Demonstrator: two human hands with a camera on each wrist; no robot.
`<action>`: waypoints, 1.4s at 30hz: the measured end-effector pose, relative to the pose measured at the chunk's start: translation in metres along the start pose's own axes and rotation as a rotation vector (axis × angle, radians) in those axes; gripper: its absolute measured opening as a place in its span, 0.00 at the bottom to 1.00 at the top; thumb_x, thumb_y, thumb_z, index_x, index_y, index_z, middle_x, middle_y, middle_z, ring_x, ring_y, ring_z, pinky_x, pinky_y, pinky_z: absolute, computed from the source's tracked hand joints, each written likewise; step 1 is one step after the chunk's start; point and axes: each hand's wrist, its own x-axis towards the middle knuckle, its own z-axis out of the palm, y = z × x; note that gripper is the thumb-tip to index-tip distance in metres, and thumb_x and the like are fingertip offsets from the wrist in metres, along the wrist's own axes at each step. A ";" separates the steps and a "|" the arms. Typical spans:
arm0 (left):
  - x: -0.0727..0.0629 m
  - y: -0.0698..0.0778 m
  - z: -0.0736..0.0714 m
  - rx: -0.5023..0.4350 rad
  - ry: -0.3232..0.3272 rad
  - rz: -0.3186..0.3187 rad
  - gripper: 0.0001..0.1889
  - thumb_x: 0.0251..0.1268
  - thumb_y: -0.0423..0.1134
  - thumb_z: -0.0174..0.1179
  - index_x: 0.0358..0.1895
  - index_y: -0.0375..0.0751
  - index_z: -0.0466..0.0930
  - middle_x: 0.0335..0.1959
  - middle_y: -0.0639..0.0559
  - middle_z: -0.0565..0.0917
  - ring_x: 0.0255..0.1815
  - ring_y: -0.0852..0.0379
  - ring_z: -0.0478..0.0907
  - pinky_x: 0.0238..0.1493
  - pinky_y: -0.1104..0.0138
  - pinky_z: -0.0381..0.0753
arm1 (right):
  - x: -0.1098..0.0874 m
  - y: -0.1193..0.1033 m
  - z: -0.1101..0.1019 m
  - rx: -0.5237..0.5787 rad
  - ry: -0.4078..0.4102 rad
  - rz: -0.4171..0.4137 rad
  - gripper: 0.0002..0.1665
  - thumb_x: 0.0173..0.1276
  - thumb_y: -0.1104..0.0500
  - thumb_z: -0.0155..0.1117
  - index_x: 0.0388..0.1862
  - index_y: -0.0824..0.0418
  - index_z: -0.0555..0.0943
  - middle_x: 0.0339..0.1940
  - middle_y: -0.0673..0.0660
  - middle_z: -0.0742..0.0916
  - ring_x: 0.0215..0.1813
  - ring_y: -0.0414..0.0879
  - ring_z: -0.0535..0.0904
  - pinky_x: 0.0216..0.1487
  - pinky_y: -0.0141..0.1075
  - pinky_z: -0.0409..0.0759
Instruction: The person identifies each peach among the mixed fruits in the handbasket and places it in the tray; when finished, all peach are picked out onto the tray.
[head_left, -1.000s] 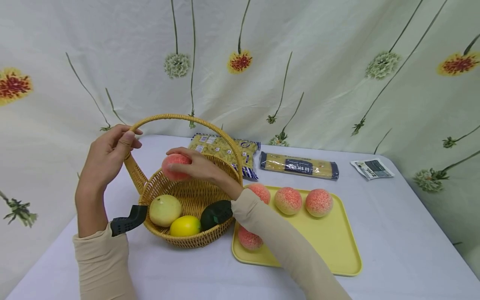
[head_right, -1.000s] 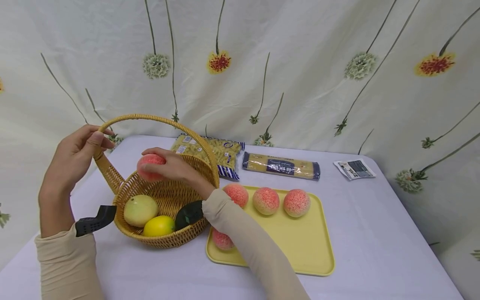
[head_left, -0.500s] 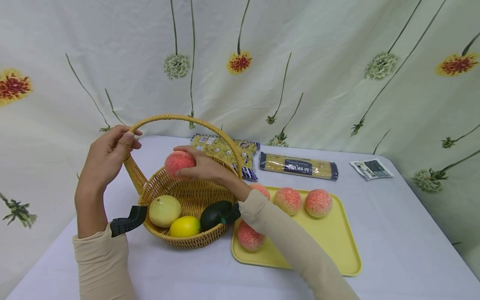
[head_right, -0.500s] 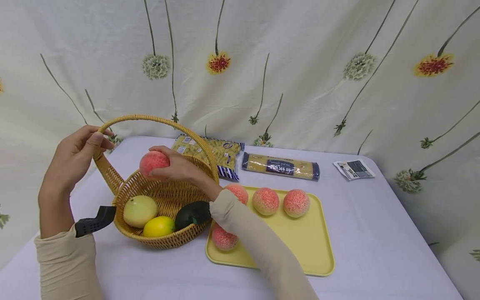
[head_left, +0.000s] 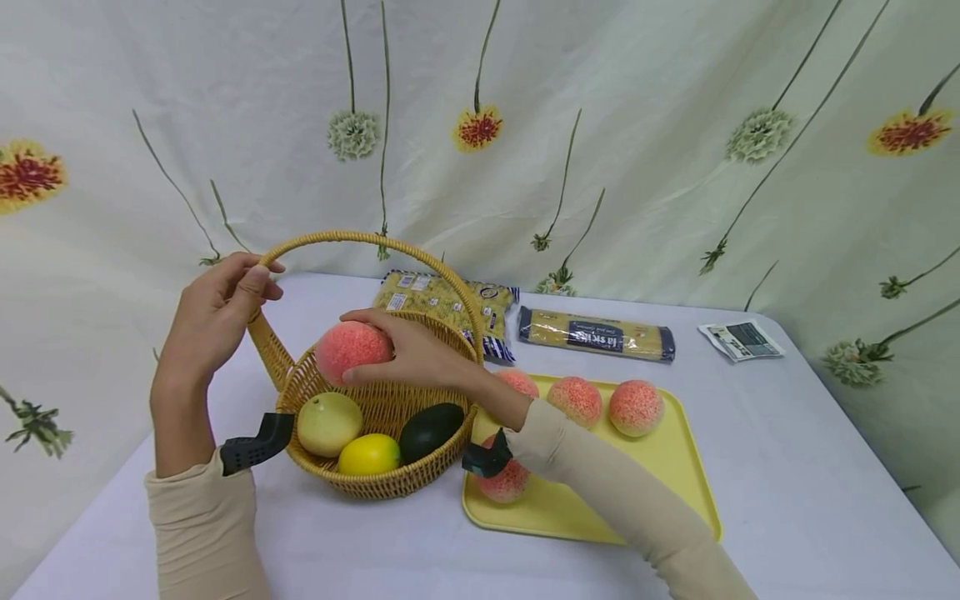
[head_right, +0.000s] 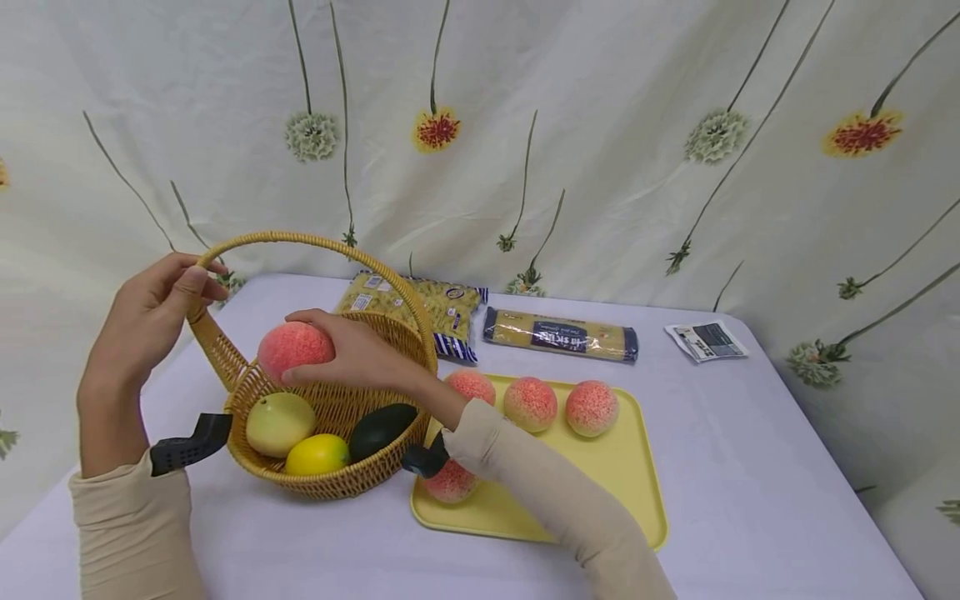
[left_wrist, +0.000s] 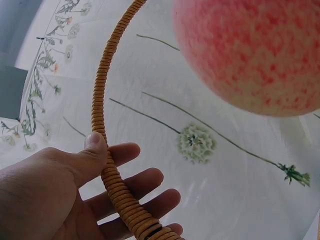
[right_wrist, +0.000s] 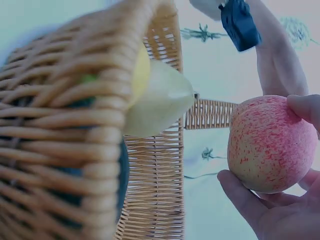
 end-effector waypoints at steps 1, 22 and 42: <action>0.000 0.000 0.000 0.002 -0.001 -0.002 0.21 0.75 0.52 0.42 0.56 0.43 0.74 0.38 0.51 0.79 0.44 0.56 0.70 0.41 0.73 0.69 | -0.003 -0.001 0.000 -0.008 -0.005 -0.006 0.40 0.61 0.50 0.68 0.70 0.52 0.64 0.59 0.51 0.77 0.49 0.37 0.76 0.46 0.27 0.77; 0.000 -0.002 -0.001 -0.002 0.005 0.026 0.19 0.76 0.50 0.43 0.56 0.43 0.75 0.35 0.59 0.79 0.42 0.59 0.71 0.38 0.76 0.68 | -0.077 0.004 -0.020 0.136 0.039 0.033 0.37 0.61 0.52 0.69 0.68 0.47 0.65 0.60 0.49 0.77 0.52 0.41 0.79 0.48 0.37 0.80; 0.001 -0.002 0.001 -0.006 0.009 0.028 0.19 0.76 0.50 0.43 0.56 0.43 0.75 0.34 0.62 0.79 0.42 0.58 0.72 0.38 0.76 0.69 | -0.130 0.022 -0.039 0.152 0.096 0.107 0.38 0.61 0.56 0.70 0.68 0.50 0.65 0.60 0.52 0.77 0.57 0.46 0.77 0.51 0.39 0.79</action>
